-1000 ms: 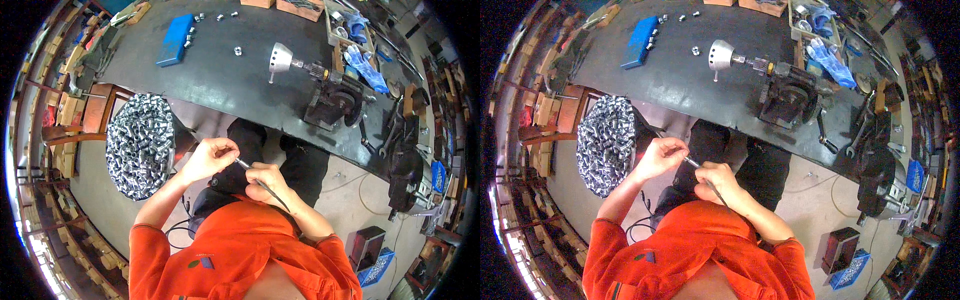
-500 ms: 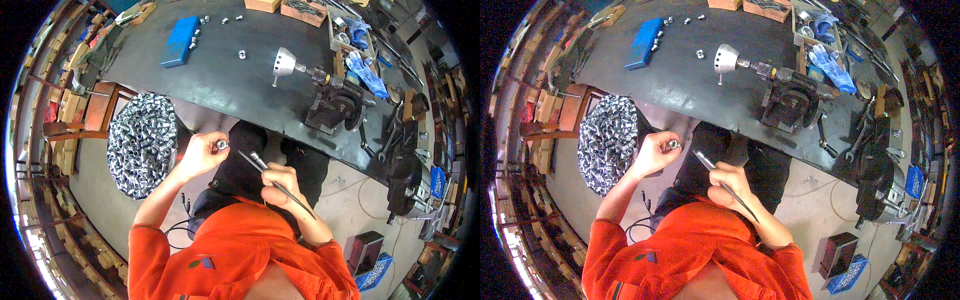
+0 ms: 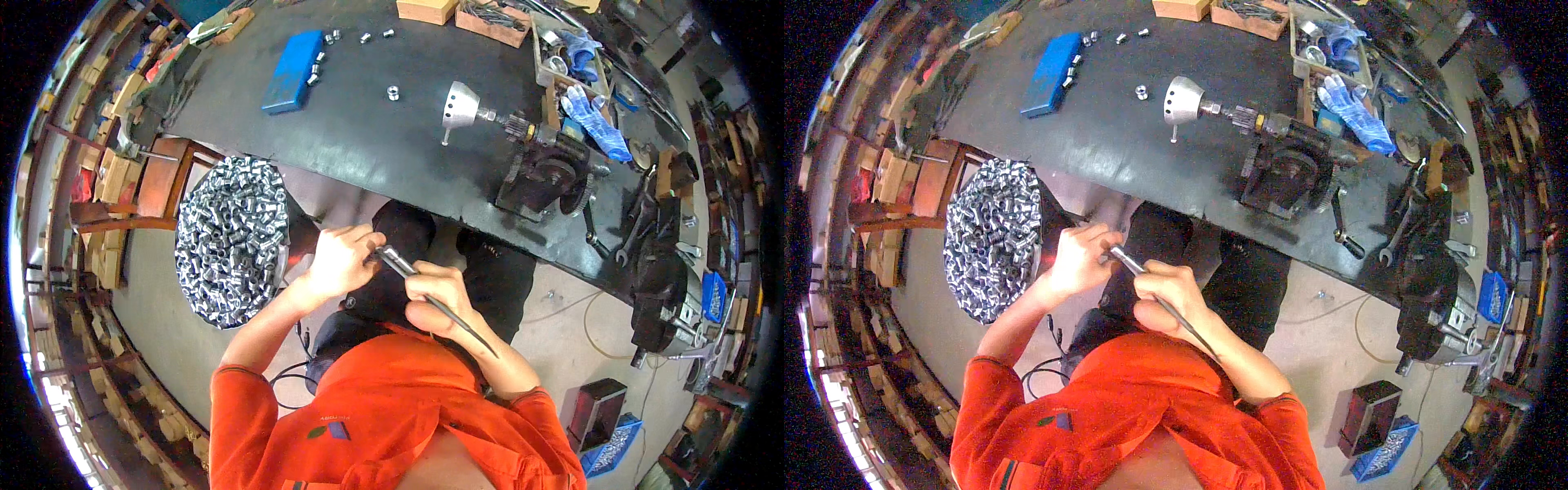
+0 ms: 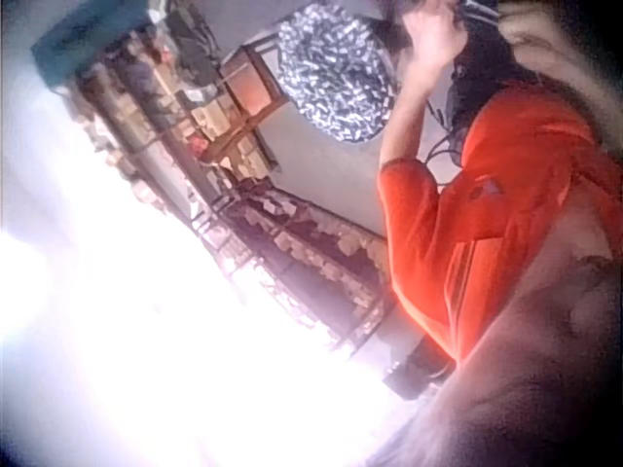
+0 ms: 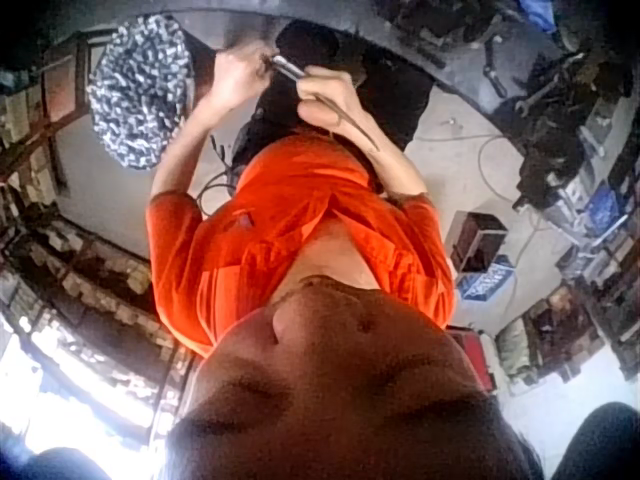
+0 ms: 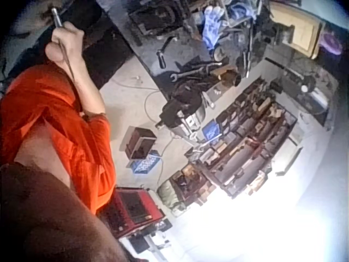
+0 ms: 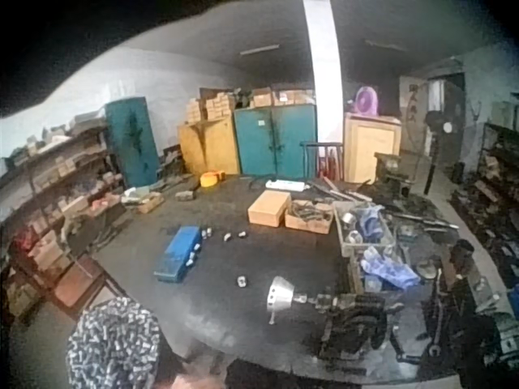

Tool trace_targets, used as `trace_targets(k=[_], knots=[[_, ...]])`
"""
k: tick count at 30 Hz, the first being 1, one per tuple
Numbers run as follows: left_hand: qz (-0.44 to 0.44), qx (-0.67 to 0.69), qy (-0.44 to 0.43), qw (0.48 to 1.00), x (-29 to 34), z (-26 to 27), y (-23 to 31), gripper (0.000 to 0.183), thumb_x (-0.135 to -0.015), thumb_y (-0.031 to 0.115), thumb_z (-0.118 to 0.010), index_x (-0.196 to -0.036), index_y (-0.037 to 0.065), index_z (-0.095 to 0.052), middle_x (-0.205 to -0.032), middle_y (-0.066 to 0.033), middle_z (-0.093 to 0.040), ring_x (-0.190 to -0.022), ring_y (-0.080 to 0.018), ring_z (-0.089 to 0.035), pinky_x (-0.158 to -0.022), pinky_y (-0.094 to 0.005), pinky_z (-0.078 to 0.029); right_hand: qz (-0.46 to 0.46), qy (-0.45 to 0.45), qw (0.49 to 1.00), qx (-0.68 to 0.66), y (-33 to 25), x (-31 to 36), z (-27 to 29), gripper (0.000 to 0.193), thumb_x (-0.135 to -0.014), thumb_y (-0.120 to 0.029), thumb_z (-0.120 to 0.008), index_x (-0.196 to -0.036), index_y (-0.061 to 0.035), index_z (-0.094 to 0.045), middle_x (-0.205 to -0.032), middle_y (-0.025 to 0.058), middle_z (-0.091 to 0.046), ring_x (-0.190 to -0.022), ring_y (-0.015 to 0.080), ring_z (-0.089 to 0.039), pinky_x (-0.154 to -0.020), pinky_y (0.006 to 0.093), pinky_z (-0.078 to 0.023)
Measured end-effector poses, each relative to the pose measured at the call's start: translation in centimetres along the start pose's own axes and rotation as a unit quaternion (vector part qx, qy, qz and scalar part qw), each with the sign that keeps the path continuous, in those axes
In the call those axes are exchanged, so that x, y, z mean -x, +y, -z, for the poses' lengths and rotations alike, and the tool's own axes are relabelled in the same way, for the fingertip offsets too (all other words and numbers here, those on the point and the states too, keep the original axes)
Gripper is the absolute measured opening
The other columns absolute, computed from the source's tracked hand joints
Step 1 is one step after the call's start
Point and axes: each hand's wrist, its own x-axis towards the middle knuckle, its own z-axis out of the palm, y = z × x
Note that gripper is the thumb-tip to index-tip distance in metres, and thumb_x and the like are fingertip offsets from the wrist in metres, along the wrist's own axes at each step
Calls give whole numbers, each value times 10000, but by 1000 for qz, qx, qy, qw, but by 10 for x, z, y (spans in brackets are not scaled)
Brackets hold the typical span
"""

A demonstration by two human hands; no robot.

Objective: The person handles metal nuts and bolts at a workbench, measuring them with a caliper and testing their fit by hand, before walking to a floor fan to adjust it.

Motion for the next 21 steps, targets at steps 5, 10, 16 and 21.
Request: trace_targets(k=[5, 10, 16, 21], knots=[[-12, 21, -32, 999, -12, -6, 8, 228, -619, 95, -672, -836, 80, -607, -716, -63, -573, -631, -273, -607, -552, -390, -481, 25, 15, 998, 57, 18, -2, -2, 236, -596, -97, -656, -639, -70, -425, -622, 92, -390, -505, 286, -449, -452, 367, -343], [42, -46, -26, 998, -35, -7, -34, 224, -672, 135, -644, -890, 83, -648, -768, -133, -633, -701, -333, -626, -627, -429, -500, 39, 92, 986, 133, 6, 11, 14, 289, -667, -230, -639, -579, -89, -402, -601, 71, -357, -458, 241, -415, -418, 346, -306], [158, -100, 16, 982, -123, -7, -94, 202, -710, 144, -602, -885, 80, -677, -788, -180, -654, -804, -364, -633, -726, -448, -507, -4, 113, 991, 78, 2, 15, 21, 158, -580, -95, -577, -583, -80, -419, -582, 64, -363, -448, 225, -397, -406, 325, -304], [229, -16, 69, 971, -166, -20, -141, 376, -703, 113, -611, -1073, 54, -629, -816, -171, -666, -855, -347, -640, -786, -420, -502, -16, 97, 994, 58, 5, 21, 11, 148, -589, -80, -582, -594, -71, -435, -584, 65, -362, -485, 205, -407, -439, 317, -304]])
